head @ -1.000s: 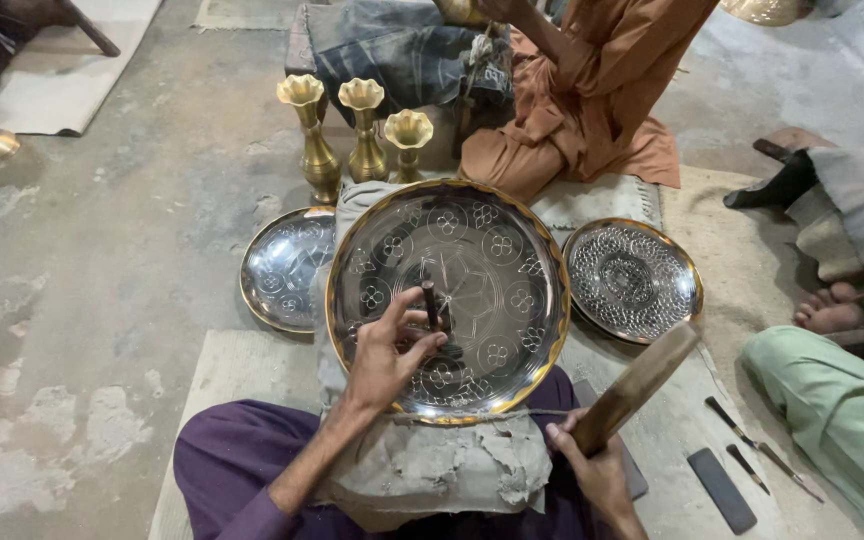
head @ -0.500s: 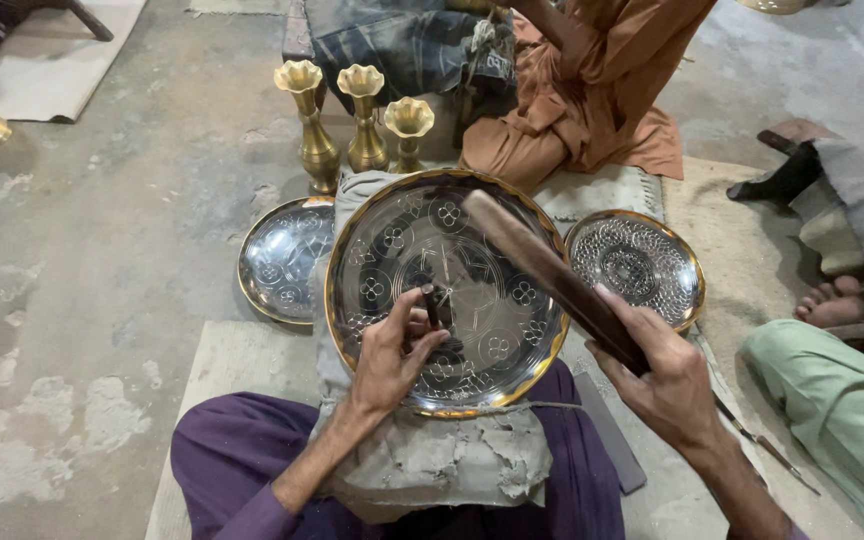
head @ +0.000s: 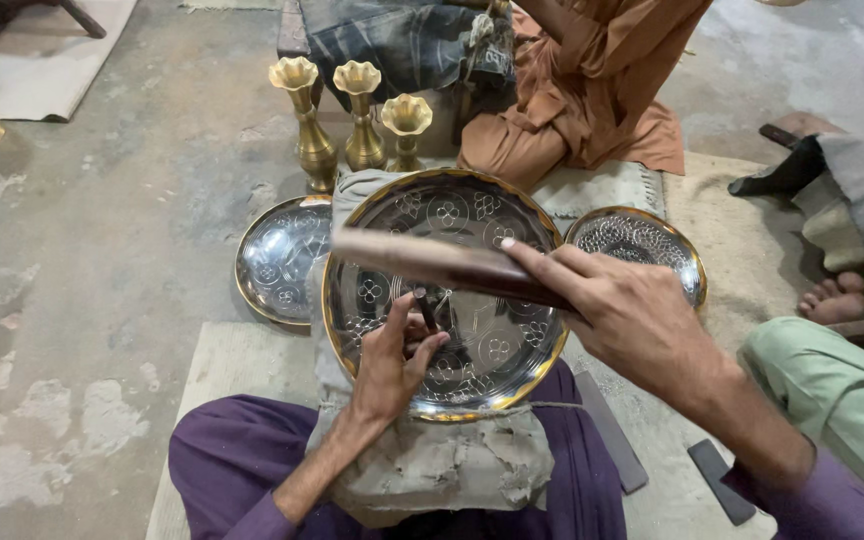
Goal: The person sits on the floor with a decorated metal tray resting on a cloth pad, holding a small chisel against the tray's engraved pattern and striking it with a wooden mallet to chase the design. They reposition the chisel repeatedly across the tray's floral motifs, with other engraved trays and brass vases nearby.
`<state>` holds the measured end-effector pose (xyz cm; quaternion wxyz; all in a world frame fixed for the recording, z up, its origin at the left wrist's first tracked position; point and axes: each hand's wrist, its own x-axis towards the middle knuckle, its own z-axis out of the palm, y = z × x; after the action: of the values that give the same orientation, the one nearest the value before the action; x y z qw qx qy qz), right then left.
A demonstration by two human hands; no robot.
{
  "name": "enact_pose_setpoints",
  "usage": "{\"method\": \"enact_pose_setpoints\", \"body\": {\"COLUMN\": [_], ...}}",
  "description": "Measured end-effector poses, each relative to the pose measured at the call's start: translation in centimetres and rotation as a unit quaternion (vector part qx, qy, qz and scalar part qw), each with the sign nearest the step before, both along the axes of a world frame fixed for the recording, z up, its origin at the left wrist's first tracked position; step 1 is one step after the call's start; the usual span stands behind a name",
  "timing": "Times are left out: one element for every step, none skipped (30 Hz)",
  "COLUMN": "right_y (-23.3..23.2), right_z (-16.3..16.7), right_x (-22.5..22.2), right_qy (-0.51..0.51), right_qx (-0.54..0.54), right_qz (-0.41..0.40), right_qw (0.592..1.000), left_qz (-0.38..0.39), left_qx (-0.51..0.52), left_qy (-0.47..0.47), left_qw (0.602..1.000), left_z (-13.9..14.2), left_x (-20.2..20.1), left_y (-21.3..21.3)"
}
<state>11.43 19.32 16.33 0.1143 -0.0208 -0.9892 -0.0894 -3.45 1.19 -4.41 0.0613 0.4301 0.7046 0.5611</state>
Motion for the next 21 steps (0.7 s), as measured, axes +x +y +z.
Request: {"method": "enact_pose_setpoints", "body": {"right_y": [0.0,0.0,0.0,0.0,0.0,0.1,0.2,0.2,0.3,0.4,0.5,0.5,0.6,0.7,0.9,1.0,1.2,1.4,1.5,1.8,2.1], "right_z": [0.2,0.2,0.3,0.3,0.3,0.2,0.1,0.0,-0.2,-0.4,-0.5,-0.8,-1.1,-1.3,-1.5,-1.8,-2.2,-2.5,-2.9,-3.2,-3.4], "right_x": [-0.1,-0.3,-0.4,-0.5,-0.6,-0.7,-0.7,-0.7,-0.7,-0.7,-0.5,-0.5,-0.4,-0.2,0.0,0.2,0.4,0.6,0.9,1.1,1.3], "right_qy": [-0.020,-0.002,0.015,0.032,0.004,-0.024,-0.053,-0.029,-0.005,0.019,0.013,0.006,-0.002,-0.005,-0.007,-0.009,0.003,0.014,0.025,0.002,-0.023], "right_qx": [0.058,0.039,0.021,0.001,-0.024,-0.048,-0.072,-0.039,-0.005,0.030,-0.033,-0.096,-0.158,-0.106,-0.054,-0.003,-0.059,-0.115,-0.170,-0.124,-0.079], "right_qz": [0.008,0.000,-0.008,-0.016,-0.032,-0.047,-0.063,-0.048,-0.034,-0.021,-0.041,-0.059,-0.077,-0.063,-0.051,-0.039,-0.058,-0.077,-0.095,-0.094,-0.093], "right_qw": [0.998,0.999,1.000,0.999,0.999,0.997,0.994,0.998,0.999,0.999,0.999,0.994,0.985,0.992,0.997,0.999,0.997,0.990,0.981,0.988,0.992], "left_qz": [-0.002,-0.005,-0.006,-0.007,-0.008,-0.008,-0.006,-0.006,-0.011,-0.017,-0.021,-0.027,-0.033,-0.038,-0.036,-0.034,-0.033,-0.034,-0.033,-0.032,-0.041], "left_qx": [-0.009,-0.017,-0.010,-0.003,0.004,-0.009,-0.023,-0.036,-0.025,-0.014,-0.002,0.000,0.002,0.004,-0.001,-0.005,-0.011,-0.011,-0.010,-0.010,-0.022], "left_qy": [-0.013,-0.026,-0.014,-0.002,0.010,-0.006,-0.022,-0.038,-0.033,-0.027,-0.023,-0.040,-0.057,-0.075,-0.067,-0.059,-0.052,-0.038,-0.024,-0.010,-0.023], "left_qw": [1.000,1.000,1.000,1.000,1.000,1.000,0.999,0.999,0.999,0.999,1.000,0.999,0.998,0.996,0.997,0.998,0.998,0.999,0.999,0.999,0.999], "left_z": [-0.1,-0.1,-0.1,-0.1,0.0,0.1,0.3,0.5,0.6,0.8,1.0,1.2,1.4,1.5,1.8,2.0,2.1,2.3,2.5,2.7,2.8], "left_x": [0.0,0.0,0.0,0.0,0.0,0.0,-0.1,-0.2,-0.2,-0.2,-0.1,-0.1,0.0,0.1,0.1,0.1,0.1,0.0,0.0,-0.1,-0.1], "left_y": [0.0,0.0,0.0,-0.1,-0.1,-0.1,-0.1,-0.1,0.0,-0.1,0.0,-0.1,-0.2,-0.2,-0.1,0.0,0.0,0.1,0.2,0.2,0.3]}}
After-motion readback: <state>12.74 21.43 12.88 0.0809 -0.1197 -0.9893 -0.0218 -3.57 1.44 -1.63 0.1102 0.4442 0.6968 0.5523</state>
